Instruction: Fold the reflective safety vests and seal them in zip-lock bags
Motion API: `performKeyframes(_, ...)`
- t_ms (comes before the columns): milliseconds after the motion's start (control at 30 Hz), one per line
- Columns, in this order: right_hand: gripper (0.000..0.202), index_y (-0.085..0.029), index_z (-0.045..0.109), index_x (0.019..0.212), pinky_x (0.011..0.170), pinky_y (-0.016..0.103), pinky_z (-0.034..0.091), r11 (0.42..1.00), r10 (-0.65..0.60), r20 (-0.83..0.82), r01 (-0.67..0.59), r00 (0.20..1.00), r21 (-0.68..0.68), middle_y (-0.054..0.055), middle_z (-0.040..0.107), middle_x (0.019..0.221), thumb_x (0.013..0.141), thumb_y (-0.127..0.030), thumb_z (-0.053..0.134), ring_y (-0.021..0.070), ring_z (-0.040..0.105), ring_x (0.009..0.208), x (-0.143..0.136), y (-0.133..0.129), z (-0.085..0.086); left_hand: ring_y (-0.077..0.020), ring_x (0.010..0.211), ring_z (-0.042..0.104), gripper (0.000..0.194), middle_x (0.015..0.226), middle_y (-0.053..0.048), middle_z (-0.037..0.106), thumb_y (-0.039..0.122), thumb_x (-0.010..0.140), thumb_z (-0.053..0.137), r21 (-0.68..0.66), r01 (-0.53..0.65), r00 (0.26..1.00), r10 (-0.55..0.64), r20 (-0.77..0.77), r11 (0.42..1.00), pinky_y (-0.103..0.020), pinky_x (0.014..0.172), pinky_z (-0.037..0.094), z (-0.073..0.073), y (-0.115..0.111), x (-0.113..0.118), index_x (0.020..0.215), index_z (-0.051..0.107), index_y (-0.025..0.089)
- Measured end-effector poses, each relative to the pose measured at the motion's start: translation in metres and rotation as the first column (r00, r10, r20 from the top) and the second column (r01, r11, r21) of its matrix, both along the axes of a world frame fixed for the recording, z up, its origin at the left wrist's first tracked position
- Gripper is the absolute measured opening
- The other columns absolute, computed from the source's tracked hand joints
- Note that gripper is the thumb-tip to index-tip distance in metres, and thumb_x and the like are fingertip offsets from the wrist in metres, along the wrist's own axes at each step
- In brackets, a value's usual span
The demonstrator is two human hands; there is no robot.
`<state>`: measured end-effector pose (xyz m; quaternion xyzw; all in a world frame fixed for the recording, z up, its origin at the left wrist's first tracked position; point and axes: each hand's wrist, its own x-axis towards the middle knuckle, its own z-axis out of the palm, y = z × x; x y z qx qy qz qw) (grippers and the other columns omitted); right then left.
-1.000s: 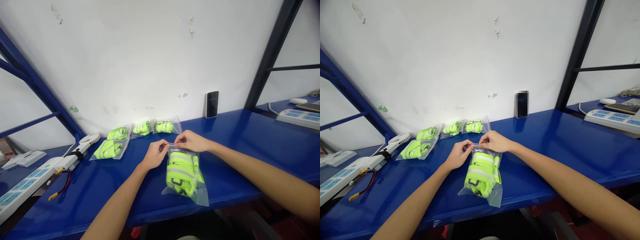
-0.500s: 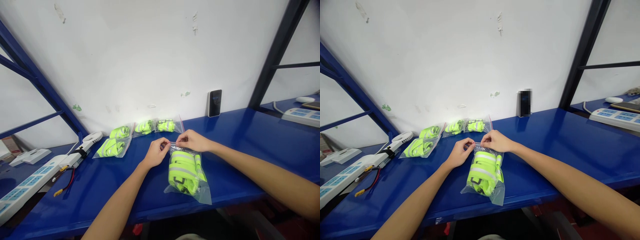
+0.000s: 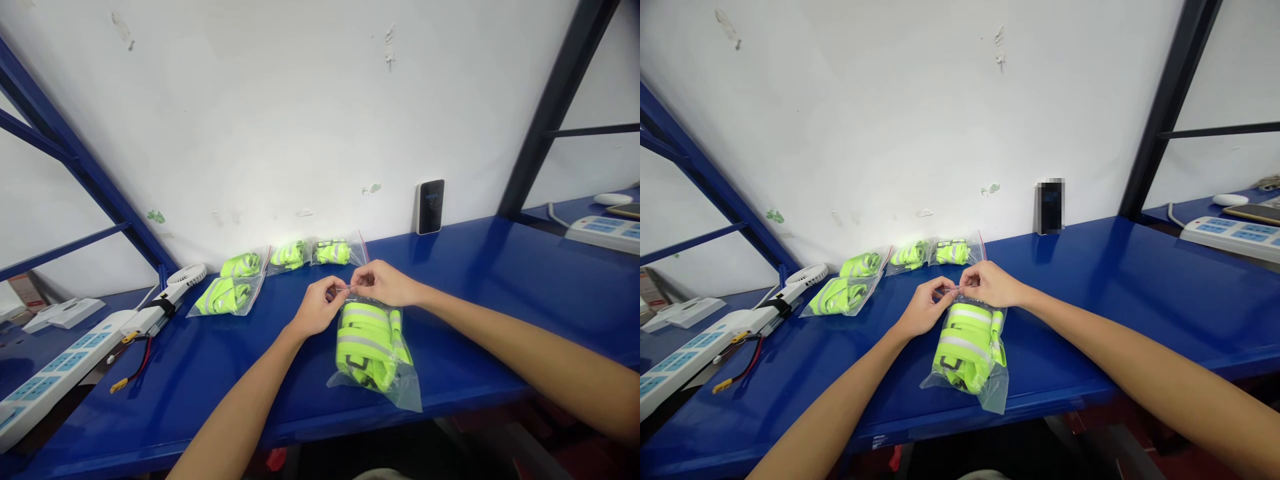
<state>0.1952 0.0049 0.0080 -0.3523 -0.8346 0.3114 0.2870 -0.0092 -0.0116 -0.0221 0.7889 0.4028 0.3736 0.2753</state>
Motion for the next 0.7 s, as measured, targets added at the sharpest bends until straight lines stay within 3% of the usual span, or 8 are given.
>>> performKeyframes(167, 0.026, -0.015, 0.070, 0.082, 0.056, 0.024, 0.037, 0.996, 0.053, 0.033, -0.056, 0.998, 0.077, 0.001, 0.061, 0.066, 0.086, -0.036, 0.055, 0.0127, 0.050, 0.059, 0.000, -0.001, -0.002, -0.0145, 0.075, 0.059, 0.027, 0.086, -0.003, 0.065, 0.040, 0.092, 0.051, 0.025, 0.027, 1.000, -0.027, -0.004, 0.999, -0.023, 0.067, 0.046, 0.002, -0.001, -0.001, 0.091, 0.062, 0.015)
performKeyframes(300, 0.023, -0.015, 0.068, 0.081, 0.057, 0.024, 0.038, 0.998, 0.042, 0.026, -0.044, 0.999, 0.054, 0.003, 0.063, 0.068, 0.084, -0.035, 0.058, 0.0140, 0.052, 0.061, 0.000, 0.000, -0.002, -0.0146, 0.075, 0.059, 0.024, 0.086, -0.003, 0.065, 0.037, 0.092, 0.051, 0.046, 0.007, 1.000, -0.006, -0.027, 0.999, -0.023, 0.067, 0.046, 0.003, -0.003, 0.002, 0.089, 0.063, 0.016)
performKeyframes(467, 0.015, -0.017, 0.060, 0.076, 0.057, 0.024, 0.034, 0.995, 0.063, 0.065, -0.068, 0.996, 0.066, -0.001, 0.054, 0.066, 0.084, -0.028, 0.053, 0.0119, 0.045, 0.060, -0.002, -0.004, 0.001, -0.0132, 0.069, 0.056, 0.021, 0.079, -0.002, 0.065, 0.032, 0.092, 0.051, 0.118, 0.002, 0.997, 0.007, -0.072, 0.993, -0.023, 0.062, 0.042, 0.006, -0.005, 0.003, 0.085, 0.062, 0.016)
performKeyframes(700, 0.028, -0.017, 0.057, 0.073, 0.053, 0.024, 0.031, 0.980, 0.129, 0.003, -0.127, 0.992, -0.154, -0.004, 0.045, 0.060, 0.088, -0.040, 0.054, 0.0099, 0.038, 0.054, -0.005, -0.003, 0.002, -0.0150, 0.072, 0.059, 0.021, 0.076, -0.002, 0.068, 0.034, 0.090, 0.058, 0.116, 0.059, 0.989, -0.042, -0.143, 0.992, -0.025, 0.065, 0.040, 0.020, 0.002, -0.023, 0.080, 0.066, 0.017)
